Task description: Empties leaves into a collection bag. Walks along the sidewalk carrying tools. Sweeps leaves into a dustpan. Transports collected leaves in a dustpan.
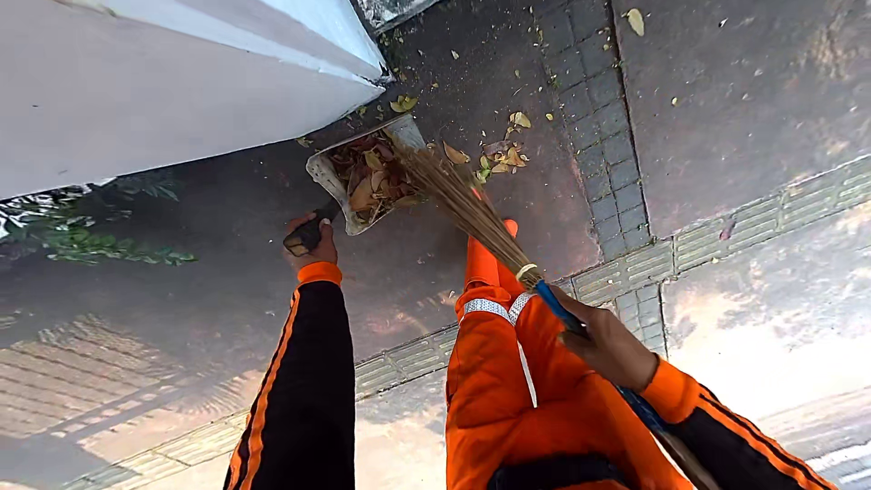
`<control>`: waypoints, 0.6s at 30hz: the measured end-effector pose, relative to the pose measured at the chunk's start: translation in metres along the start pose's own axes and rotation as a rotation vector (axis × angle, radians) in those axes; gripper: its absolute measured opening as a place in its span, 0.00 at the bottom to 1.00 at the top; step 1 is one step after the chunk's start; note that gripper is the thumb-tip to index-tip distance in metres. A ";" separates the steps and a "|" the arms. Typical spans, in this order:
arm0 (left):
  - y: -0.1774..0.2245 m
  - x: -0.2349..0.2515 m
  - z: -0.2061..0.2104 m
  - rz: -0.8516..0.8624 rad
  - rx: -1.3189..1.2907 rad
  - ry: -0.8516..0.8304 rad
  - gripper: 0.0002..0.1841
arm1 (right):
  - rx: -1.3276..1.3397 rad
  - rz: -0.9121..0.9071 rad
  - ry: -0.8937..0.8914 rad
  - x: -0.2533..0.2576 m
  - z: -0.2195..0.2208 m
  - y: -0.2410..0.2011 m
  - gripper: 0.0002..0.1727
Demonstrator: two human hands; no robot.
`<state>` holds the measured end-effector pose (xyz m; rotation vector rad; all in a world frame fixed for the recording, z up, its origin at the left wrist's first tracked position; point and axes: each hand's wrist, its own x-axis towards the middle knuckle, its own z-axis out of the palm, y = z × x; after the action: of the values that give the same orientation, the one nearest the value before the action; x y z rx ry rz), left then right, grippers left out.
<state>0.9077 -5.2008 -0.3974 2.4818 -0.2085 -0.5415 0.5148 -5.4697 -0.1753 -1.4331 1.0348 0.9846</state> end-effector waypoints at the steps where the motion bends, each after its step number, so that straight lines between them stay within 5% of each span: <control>1: 0.001 0.000 -0.001 -0.015 0.024 -0.015 0.22 | 0.052 0.026 0.083 -0.014 -0.003 0.022 0.45; 4: 0.002 0.000 -0.003 -0.003 0.079 -0.057 0.23 | 0.183 0.191 0.281 -0.023 0.003 0.073 0.44; 7: -0.007 0.007 -0.005 0.049 0.084 -0.082 0.23 | 0.293 0.344 0.334 0.037 0.028 0.081 0.42; 12: -0.014 0.022 -0.002 0.118 0.035 -0.068 0.22 | 0.373 0.249 0.125 0.136 0.114 -0.024 0.43; 18: -0.032 0.038 -0.005 0.212 -0.070 -0.086 0.22 | 0.222 0.109 -0.030 0.145 0.169 -0.114 0.47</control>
<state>0.9451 -5.1817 -0.4247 2.3347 -0.4722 -0.5560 0.6588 -5.3062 -0.2987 -1.1870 1.1710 0.9339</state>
